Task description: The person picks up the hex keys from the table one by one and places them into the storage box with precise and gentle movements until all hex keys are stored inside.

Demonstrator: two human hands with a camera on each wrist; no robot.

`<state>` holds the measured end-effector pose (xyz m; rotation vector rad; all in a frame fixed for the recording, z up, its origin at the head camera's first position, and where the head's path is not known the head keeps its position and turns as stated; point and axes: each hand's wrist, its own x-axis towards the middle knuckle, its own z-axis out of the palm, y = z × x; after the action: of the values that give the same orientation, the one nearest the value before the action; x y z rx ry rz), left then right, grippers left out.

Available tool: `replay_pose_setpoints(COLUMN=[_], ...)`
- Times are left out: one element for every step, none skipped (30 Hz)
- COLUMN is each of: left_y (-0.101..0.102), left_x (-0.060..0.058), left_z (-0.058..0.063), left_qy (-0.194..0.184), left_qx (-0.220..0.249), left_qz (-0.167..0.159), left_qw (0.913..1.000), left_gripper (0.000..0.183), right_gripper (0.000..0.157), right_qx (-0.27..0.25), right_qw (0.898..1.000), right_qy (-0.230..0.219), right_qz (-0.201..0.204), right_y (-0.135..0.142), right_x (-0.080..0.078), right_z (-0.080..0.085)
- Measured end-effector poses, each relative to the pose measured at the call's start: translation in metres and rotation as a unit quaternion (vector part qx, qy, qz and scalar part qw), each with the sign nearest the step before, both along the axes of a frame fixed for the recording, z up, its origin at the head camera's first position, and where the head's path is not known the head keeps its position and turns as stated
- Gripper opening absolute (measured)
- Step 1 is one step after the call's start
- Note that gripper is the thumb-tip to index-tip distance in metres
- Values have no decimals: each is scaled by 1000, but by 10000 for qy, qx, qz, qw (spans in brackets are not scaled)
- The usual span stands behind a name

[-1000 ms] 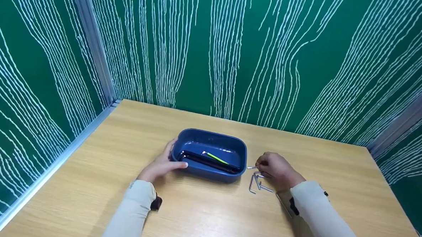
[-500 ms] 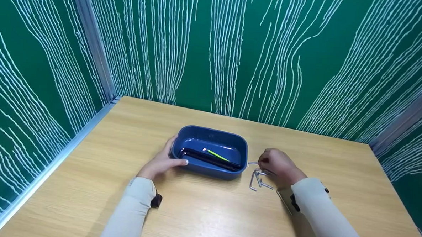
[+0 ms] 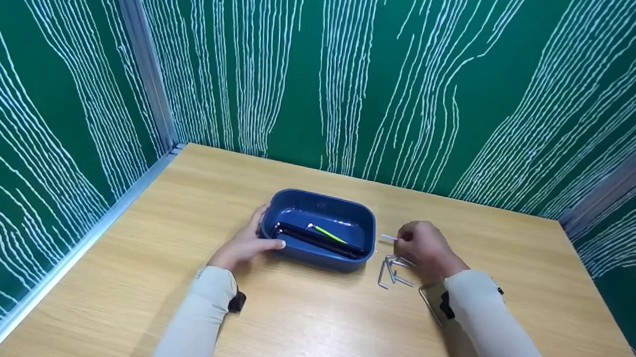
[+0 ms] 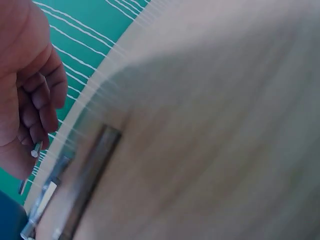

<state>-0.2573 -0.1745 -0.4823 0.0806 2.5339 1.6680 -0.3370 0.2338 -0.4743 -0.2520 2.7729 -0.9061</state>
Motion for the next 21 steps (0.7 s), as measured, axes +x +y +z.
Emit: replay_pose_setpoints(left_y=[0,0,0,0,0,0,0,1,1,1,1,1,1,1,1,1,1,1,1,1,1], left_x=[0,0,0,0,1,1,1,2,1,1,1,2,2,2,2,2,2,2,1,1,1], left_z=[0,1,1,1,2,2,2,2,2,2,2,2,2,2,2,3,3,3,3,3,2], left_qy=[16,9,10,9,14,12,11,-9,11,4,-8,-14,-27,-44,-51,-82,-109,-118,-125,-118,-103], left_qx=[-6,-14,-18,-6,-8,-12,-4,8,15,39,54,73,82,98,104,119,107,94,94,93,66], left_qz=[-21,-15,-16,-17,-9,-5,-4,10,-13,-17,-19,-20,-17,-9,-13,11,27,32,27,17,15], left_qw=[10000,10000,10000,10000,10000,10000,10000,10000,10000,10000,10000,10000,10000,9999,9999,9999,9999,9999,9999,9999,9999], left_gripper=[98,98,97,96,96,96,95,96,96,96,97,97,97,97,97,97,96,96,96,95,96], right_gripper=[9,9,10,11,11,12,12,12,11,10,9,8,8,7,7,7,7,7,7,7,6], right_qx=[36,111,186,250,291,288,299,309,325,340,377,395,395,398,392,372,341,297,262,226,193], right_qw=[10000,9997,9991,9982,9972,9963,9950,9932,9908,9884,9851,9817,9792,9766,9747,9732,9722,9723,9727,9733,9740], right_qy=[89,217,372,538,686,815,950,1119,1305,1473,1664,1844,1966,2081,2164,2230,2273,2273,2257,2232,2203], right_qz=[-15,-10,4,30,39,30,40,91,126,165,202,257,310,363,392,426,453,464,475,483,496], right_y=[0,0,-1,-2,-4,-5,-7,-9,-10,-12,-14,-16,-18,-19,-21,-22,-24,-25,-27,-28,-29], right_x=[0,-1,-1,-1,-1,-2,-2,-1,-1,-1,-1,-1,-1,0,0,0,0,0,1,1,1], right_z=[2,5,8,11,14,17,19,21,24,26,27,29,31,32,33,35,36,37,38,40,41])
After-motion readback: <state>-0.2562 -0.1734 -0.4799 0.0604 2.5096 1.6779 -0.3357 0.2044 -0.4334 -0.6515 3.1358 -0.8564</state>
